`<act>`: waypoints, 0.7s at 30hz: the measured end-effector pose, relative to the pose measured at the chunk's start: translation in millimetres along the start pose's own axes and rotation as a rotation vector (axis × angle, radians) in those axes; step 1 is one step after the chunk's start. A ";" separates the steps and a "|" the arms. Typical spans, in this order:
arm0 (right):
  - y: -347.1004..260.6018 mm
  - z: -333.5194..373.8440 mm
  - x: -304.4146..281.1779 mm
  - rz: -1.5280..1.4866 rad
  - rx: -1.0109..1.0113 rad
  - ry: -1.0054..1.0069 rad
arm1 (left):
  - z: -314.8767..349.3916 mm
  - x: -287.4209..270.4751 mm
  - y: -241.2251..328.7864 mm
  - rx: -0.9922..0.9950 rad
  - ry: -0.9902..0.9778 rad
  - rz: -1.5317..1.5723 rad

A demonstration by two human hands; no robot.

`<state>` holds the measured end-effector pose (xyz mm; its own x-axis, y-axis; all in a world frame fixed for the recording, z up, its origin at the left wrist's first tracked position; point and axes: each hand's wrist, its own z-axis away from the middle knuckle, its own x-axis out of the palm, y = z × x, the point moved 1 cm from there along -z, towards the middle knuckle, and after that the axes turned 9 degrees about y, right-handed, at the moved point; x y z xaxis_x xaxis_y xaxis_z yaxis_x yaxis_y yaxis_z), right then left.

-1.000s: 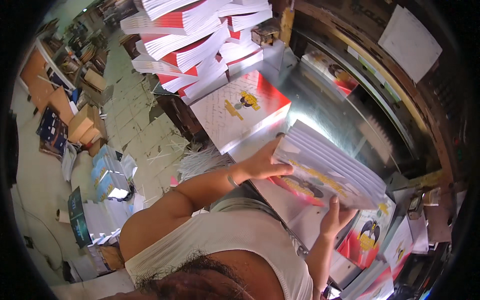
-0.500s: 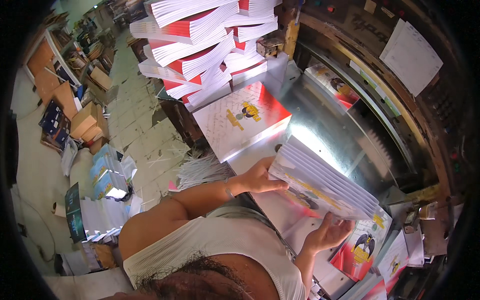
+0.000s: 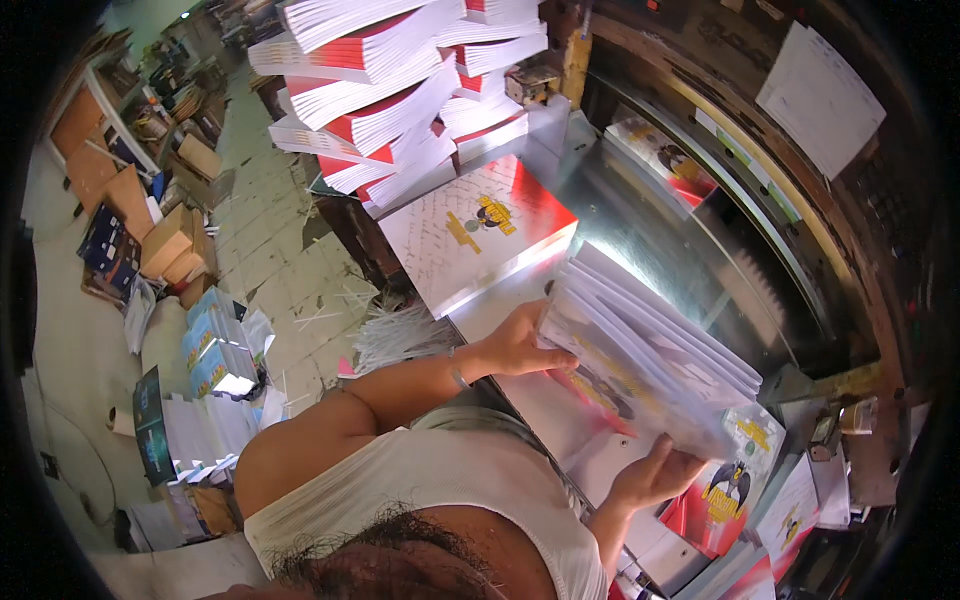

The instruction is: The person aligns and trims stacks of books using a paper cutting machine, gathers and stacks the cut books, and clears paper trimmings from the table by hand.

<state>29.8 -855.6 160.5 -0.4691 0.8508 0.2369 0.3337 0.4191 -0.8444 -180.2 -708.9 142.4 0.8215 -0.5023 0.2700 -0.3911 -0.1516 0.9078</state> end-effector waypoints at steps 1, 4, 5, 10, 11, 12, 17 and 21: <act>3.4 -13.0 -2.6 -0.024 0.001 0.015 | -5.0 -0.8 -2.6 -0.013 -0.022 0.014; 11.2 -71.3 -28.3 -0.028 -0.037 0.086 | -10.7 -2.9 -1.4 -0.011 0.137 -0.119; -0.6 -89.6 -38.3 -0.013 -0.054 0.164 | -26.6 0.8 -19.6 -0.049 0.103 -0.016; -27.9 -172.0 -95.5 0.052 -0.185 0.400 | -49.6 6.9 -54.0 0.091 0.163 -0.065; -35.7 -179.3 -98.3 0.001 -0.318 0.444 | -51.4 9.0 -59.1 0.103 0.162 -0.047; -36.3 -185.7 -97.9 -0.062 -0.448 0.474 | -53.4 10.3 -63.3 0.089 0.133 -0.036; -2.3 -199.7 -101.4 0.404 -0.462 0.503 | -54.8 12.6 -73.4 0.048 0.179 -0.105; 45.9 -188.7 -48.4 -0.110 -0.248 0.188 | -56.3 24.6 -67.8 0.054 0.143 -0.032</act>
<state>222.1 -817.7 200.9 -0.3620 0.8302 0.4240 0.4897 0.5564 -0.6713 -110.1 -663.0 105.5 0.8833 -0.3704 0.2874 -0.3819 -0.2129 0.8993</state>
